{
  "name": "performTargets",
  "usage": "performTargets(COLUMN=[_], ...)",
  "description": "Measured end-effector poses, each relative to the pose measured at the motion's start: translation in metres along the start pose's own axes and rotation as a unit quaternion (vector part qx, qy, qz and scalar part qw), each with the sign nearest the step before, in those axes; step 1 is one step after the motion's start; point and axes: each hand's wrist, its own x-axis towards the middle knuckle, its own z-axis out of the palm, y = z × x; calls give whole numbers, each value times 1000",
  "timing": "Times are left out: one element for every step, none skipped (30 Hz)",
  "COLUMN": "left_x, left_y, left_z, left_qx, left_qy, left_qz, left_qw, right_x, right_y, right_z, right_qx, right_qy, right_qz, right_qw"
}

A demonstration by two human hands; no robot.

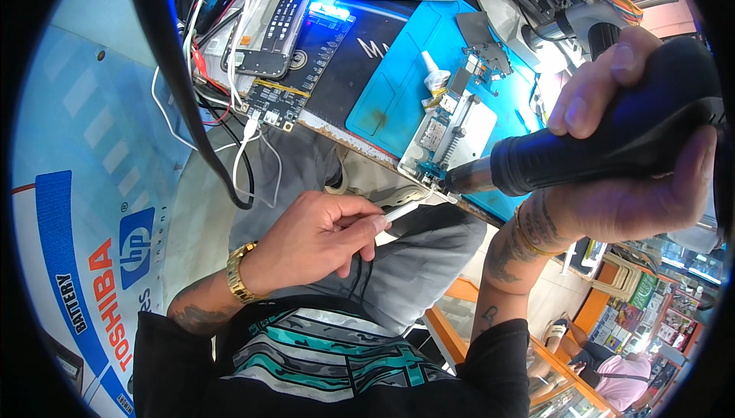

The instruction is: The person applies a liquid substance from a tube to a circuit board and then uses a heat gun and a small tool to work on the components of a disassembled mobile device on a repair bench.

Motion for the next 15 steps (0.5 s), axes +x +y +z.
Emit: performTargets(left_x=[0, 0, 0, 0, 0, 0, 0, 0, 0, -1, -1, -1, -1, 0, 0], left_y=[0, 0, 0, 0, 0, 0, 0, 0, 0, 0, 0, 0, 0, 0, -1], left_z=[0, 0, 0, 0, 0, -1, -1, -1, -1, -1, -1, -1, -1, -1, -1], left_qx=[1, 1, 3, 5, 5, 8, 10, 10, 10, 10, 10, 8, 6, 6, 3], left_qy=[0, -1, -1, -3, -3, -5, -7, -7, -7, -6, -6, -6, -7, -7, -7], left_qz=[-2, -2, 1, 3, 3, 4, 6, 6, 5, 4, 4, 4, 3, 3, 3], left_qw=[1000, 1000, 1000, 1000, 1000, 1000, 1000, 1000, 1000, 1000, 1000, 1000, 1000, 1000, 1000], right_x=[0, -1, -1, -1, -1, -2, -2, -2, -2, -1, -1, -1, -1, -1, -1], right_y=[1, 2, 3, 3, 3, 3, 3, 3, 4, 4, 4, 4, 4, 4, 4], right_z=[1, 2, 3, 3, 4, 5, 6, 6, 5, 3, 3, 3, 6, 6, 6], right_qx=[11, 17, 23, 28, 30, 32, 35, 36, 37, 34, 32, 31, 34, 35, 36], right_qy=[5, 8, 11, 14, 16, 18, 28, 33, 37, 23, 15, 7, 26, 35, 45], right_qz=[-17, -25, -34, -38, -40, -42, -45, -47, -49, -48, -48, -48, -47, -46, -45], right_qw=[1000, 1000, 999, 999, 999, 998, 998, 998, 997, 998, 998, 998, 998, 998, 997])
